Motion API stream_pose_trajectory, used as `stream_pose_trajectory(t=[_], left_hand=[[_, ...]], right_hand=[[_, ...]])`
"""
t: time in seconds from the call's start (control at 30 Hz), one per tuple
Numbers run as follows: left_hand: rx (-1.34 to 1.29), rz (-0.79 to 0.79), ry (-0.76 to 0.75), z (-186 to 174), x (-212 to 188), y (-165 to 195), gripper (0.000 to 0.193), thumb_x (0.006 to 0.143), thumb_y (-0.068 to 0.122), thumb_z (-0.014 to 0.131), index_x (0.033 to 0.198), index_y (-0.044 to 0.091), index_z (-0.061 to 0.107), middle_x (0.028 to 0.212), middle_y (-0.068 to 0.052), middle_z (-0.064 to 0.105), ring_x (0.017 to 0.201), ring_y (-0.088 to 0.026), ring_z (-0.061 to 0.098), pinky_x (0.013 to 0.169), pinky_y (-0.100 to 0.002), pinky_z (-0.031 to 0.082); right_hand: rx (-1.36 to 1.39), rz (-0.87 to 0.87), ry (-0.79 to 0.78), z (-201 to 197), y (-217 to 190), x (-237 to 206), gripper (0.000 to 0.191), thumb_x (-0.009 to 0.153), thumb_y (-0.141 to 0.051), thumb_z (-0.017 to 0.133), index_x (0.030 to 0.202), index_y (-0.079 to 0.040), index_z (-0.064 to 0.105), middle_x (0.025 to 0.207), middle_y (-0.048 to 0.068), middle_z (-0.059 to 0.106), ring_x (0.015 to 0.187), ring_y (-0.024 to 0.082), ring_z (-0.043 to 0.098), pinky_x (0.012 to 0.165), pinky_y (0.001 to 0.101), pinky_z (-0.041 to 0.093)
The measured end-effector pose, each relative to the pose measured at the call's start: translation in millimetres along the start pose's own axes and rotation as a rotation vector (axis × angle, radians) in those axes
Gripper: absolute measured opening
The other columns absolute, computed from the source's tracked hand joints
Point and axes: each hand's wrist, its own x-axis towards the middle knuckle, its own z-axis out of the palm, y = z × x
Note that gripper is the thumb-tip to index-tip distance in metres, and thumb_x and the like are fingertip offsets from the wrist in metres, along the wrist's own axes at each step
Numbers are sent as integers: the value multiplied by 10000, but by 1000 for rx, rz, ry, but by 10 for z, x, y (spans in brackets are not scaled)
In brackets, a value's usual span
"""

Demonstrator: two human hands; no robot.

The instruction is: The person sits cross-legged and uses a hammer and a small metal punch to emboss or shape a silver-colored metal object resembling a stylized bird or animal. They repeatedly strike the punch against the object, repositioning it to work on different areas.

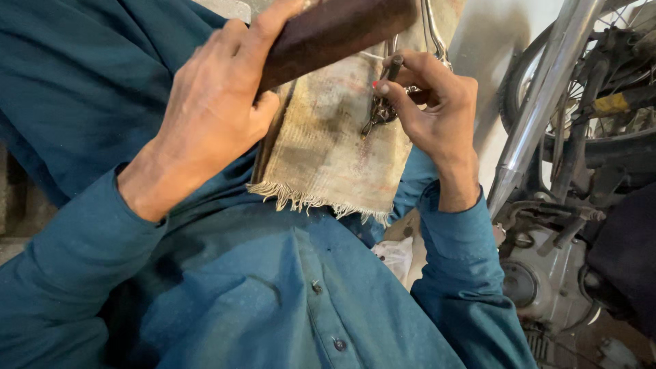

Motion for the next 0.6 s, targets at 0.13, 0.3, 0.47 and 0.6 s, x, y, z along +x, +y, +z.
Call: stream_pose_trajectory(t=[0.13, 0.3, 0.47, 0.6], left_hand=[[61, 10, 2, 29, 11, 10, 777, 907, 21, 743, 1580, 218, 409, 1032, -109, 514, 986, -321, 559, 876, -466, 438], [92, 17, 29, 47, 43, 12, 788, 901, -3, 739, 1587, 208, 415, 1025, -123, 516, 1009, -334, 559, 896, -475, 439], [-27, -12, 30, 63, 81, 5, 729, 897, 15, 717, 1550, 178, 437, 1080, -138, 529, 1011, -354, 561, 874, -482, 438], [-93, 12, 48, 72, 135, -44, 712, 868, -26, 673, 1515, 151, 435, 1192, -175, 544, 1085, -389, 561, 881, -501, 440]], right_hand=[[2, -31, -17, -4, 31, -6, 313, 1038, 17, 789, 1316, 36, 646, 1056, 134, 793, 962, 148, 774, 779, 258, 636], [21, -24, -32, -18, 61, -6, 291, 1041, 43, 764, 1307, 43, 646, 1076, 133, 793, 1001, 145, 780, 802, 256, 645], [9, 32, -24, -17, 62, -5, 259, 1015, 41, 787, 1241, 40, 663, 1031, 127, 796, 937, 136, 765, 752, 247, 621], [82, 28, -36, -14, 44, -3, 258, 1047, 28, 789, 1271, 30, 662, 1059, 124, 792, 988, 133, 769, 804, 245, 638]])
